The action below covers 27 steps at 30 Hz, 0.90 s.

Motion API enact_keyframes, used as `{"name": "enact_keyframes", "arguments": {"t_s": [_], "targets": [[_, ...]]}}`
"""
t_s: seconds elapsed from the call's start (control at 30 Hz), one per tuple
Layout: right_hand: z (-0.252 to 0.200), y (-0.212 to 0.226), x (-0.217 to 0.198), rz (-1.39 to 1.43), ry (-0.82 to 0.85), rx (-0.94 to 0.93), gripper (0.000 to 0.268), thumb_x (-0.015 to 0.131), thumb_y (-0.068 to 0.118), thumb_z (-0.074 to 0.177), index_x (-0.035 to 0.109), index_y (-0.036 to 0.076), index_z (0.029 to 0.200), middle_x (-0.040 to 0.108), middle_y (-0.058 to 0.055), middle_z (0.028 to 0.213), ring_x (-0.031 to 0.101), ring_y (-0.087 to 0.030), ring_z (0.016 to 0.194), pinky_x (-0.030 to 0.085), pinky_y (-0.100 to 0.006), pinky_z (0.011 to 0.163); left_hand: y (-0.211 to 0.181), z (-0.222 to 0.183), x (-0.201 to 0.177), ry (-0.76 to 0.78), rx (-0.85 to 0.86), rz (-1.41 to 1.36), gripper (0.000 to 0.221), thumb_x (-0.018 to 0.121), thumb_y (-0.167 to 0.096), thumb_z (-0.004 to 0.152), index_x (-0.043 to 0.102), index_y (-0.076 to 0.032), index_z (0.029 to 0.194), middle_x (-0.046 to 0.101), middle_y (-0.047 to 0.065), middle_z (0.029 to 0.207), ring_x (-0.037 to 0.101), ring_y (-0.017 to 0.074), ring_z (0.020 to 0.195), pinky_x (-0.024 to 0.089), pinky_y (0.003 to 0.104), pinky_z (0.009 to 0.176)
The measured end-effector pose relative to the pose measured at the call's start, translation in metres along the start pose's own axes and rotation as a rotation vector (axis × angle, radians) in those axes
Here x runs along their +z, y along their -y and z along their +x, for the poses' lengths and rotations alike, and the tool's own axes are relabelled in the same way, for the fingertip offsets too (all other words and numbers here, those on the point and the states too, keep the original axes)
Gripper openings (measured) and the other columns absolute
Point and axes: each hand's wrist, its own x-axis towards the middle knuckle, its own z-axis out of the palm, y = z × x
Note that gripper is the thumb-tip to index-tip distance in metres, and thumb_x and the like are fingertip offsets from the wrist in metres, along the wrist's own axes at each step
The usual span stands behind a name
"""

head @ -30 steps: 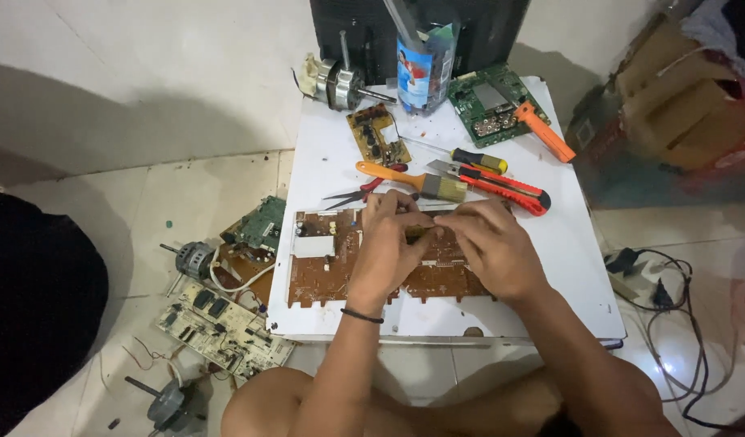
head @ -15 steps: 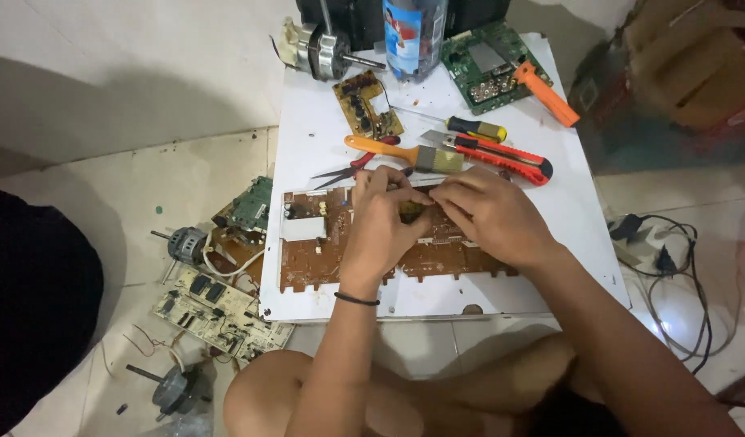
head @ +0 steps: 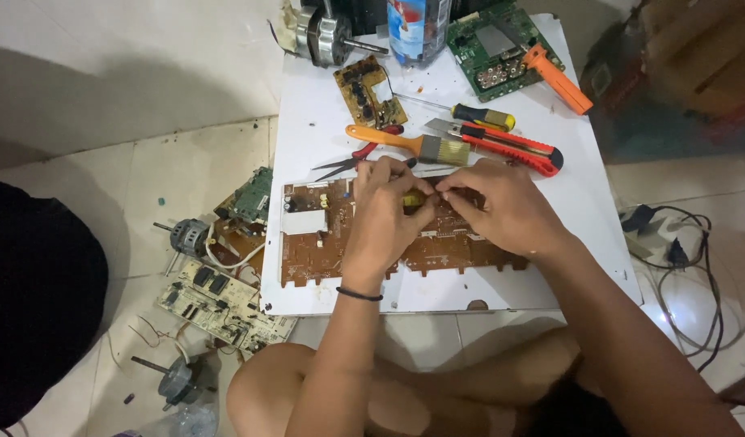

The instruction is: The person is using their hands to detach wires and small components from a circuit board as part of a disassembly or repair process.

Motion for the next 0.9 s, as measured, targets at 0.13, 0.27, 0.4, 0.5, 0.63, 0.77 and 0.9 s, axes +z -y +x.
{"name": "enact_keyframes", "arguments": {"t_s": [0.13, 0.27, 0.4, 0.5, 0.63, 0.77, 0.9], "targets": [[0.001, -0.001, 0.000, -0.045, 0.024, -0.014, 0.015, 0.073, 0.005, 0.092, 0.075, 0.002, 0.106, 0.073, -0.020, 0.088, 0.074, -0.031, 0.080, 0.059, -0.036, 0.064, 0.000, -0.001, 0.002, 0.001, -0.021, 0.017, 0.008, 0.079, -0.012, 0.077, 0.076, -0.011, 0.085, 0.055, 0.008, 0.098, 0.047, 0.0303, 0.104, 0.039, 0.045, 0.094], [0.001, -0.004, 0.002, -0.061, 0.011, -0.033, 0.015, 0.075, 0.005, 0.091, 0.075, 0.001, 0.106, 0.072, -0.020, 0.089, 0.074, -0.033, 0.082, 0.059, -0.038, 0.065, -0.002, -0.001, 0.001, 0.004, -0.019, 0.026, 0.008, 0.078, -0.012, 0.079, 0.076, -0.010, 0.086, 0.056, 0.009, 0.098, 0.048, 0.0314, 0.104, 0.039, 0.045, 0.092], [-0.001, -0.012, 0.006, -0.092, 0.021, -0.044, 0.017, 0.075, 0.008, 0.091, 0.075, 0.002, 0.107, 0.071, -0.019, 0.094, 0.072, -0.032, 0.087, 0.060, -0.037, 0.066, -0.004, -0.002, 0.001, 0.005, -0.028, 0.041, 0.008, 0.078, -0.013, 0.080, 0.075, -0.011, 0.087, 0.055, 0.008, 0.099, 0.048, 0.0292, 0.104, 0.040, 0.043, 0.092], [-0.002, -0.013, 0.008, -0.135, 0.000, -0.092, 0.013, 0.075, 0.012, 0.093, 0.075, 0.003, 0.103, 0.069, -0.018, 0.091, 0.070, -0.036, 0.090, 0.059, -0.043, 0.069, -0.007, -0.002, -0.001, -0.005, -0.015, 0.052, 0.007, 0.077, -0.013, 0.081, 0.075, -0.010, 0.087, 0.055, 0.009, 0.099, 0.048, 0.0298, 0.104, 0.040, 0.042, 0.091], [-0.002, -0.013, 0.009, -0.132, -0.005, -0.091, 0.011, 0.076, 0.011, 0.092, 0.076, 0.003, 0.100, 0.067, -0.019, 0.090, 0.069, -0.038, 0.091, 0.058, -0.044, 0.073, -0.005, -0.003, -0.001, -0.003, -0.010, 0.060, 0.008, 0.078, -0.013, 0.081, 0.074, -0.009, 0.087, 0.054, 0.009, 0.098, 0.049, 0.0310, 0.104, 0.041, 0.043, 0.090], [-0.003, -0.020, 0.013, -0.112, -0.022, -0.099, 0.013, 0.075, 0.016, 0.093, 0.076, 0.005, 0.101, 0.066, -0.017, 0.095, 0.067, -0.038, 0.098, 0.056, -0.047, 0.079, -0.006, -0.003, -0.002, 0.000, -0.017, 0.062, 0.007, 0.078, -0.013, 0.081, 0.075, -0.011, 0.088, 0.055, 0.008, 0.099, 0.049, 0.0287, 0.104, 0.041, 0.041, 0.092], [-0.004, -0.016, 0.009, -0.113, 0.027, -0.057, 0.016, 0.074, 0.018, 0.094, 0.076, 0.005, 0.102, 0.067, -0.018, 0.101, 0.066, -0.040, 0.105, 0.057, -0.048, 0.084, -0.009, -0.004, -0.006, 0.022, 0.005, 0.034, 0.006, 0.077, -0.012, 0.083, 0.076, -0.008, 0.088, 0.055, 0.011, 0.100, 0.049, 0.0319, 0.105, 0.040, 0.044, 0.092]]}}
